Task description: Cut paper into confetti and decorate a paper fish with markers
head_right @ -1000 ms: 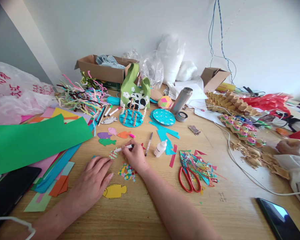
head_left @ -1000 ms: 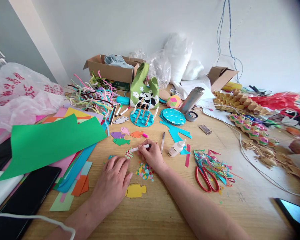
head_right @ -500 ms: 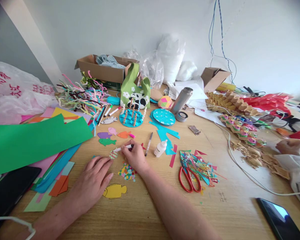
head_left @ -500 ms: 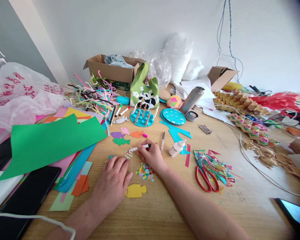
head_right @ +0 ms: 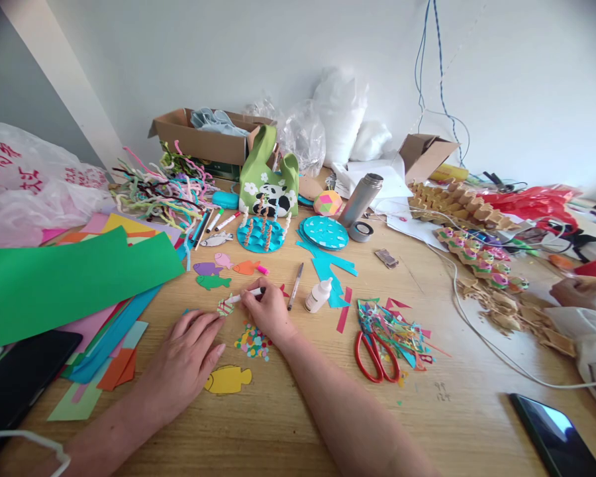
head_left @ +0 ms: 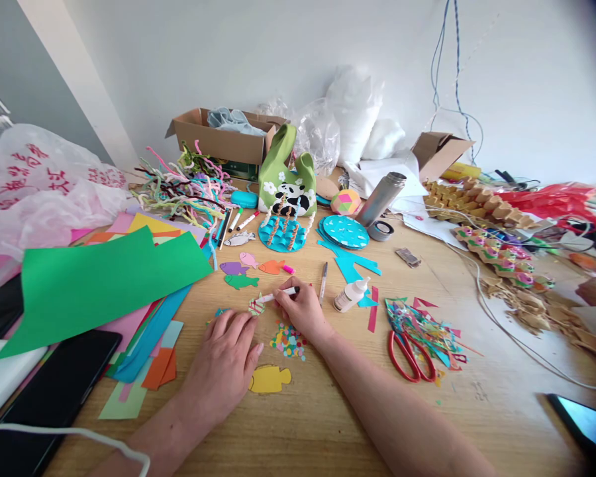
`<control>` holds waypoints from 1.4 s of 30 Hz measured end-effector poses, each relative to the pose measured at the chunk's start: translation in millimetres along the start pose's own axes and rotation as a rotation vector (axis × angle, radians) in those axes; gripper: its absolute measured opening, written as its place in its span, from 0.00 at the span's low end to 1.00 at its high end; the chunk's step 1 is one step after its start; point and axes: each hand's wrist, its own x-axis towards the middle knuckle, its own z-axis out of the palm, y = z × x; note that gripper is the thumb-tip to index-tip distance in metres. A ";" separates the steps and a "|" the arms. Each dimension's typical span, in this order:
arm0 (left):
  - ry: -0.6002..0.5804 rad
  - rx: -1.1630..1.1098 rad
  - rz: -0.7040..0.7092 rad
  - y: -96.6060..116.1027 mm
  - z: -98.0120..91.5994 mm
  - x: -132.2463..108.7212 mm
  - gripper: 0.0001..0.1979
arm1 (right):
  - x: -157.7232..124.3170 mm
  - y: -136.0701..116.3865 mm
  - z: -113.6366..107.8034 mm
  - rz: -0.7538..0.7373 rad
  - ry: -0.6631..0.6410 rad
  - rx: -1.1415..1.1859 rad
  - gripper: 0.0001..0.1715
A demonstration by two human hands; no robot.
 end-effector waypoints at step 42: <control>0.005 -0.004 -0.007 0.6 -1.8 -0.3 0.18 | 2.1 5.0 -2.8 -0.027 0.099 -0.013 0.08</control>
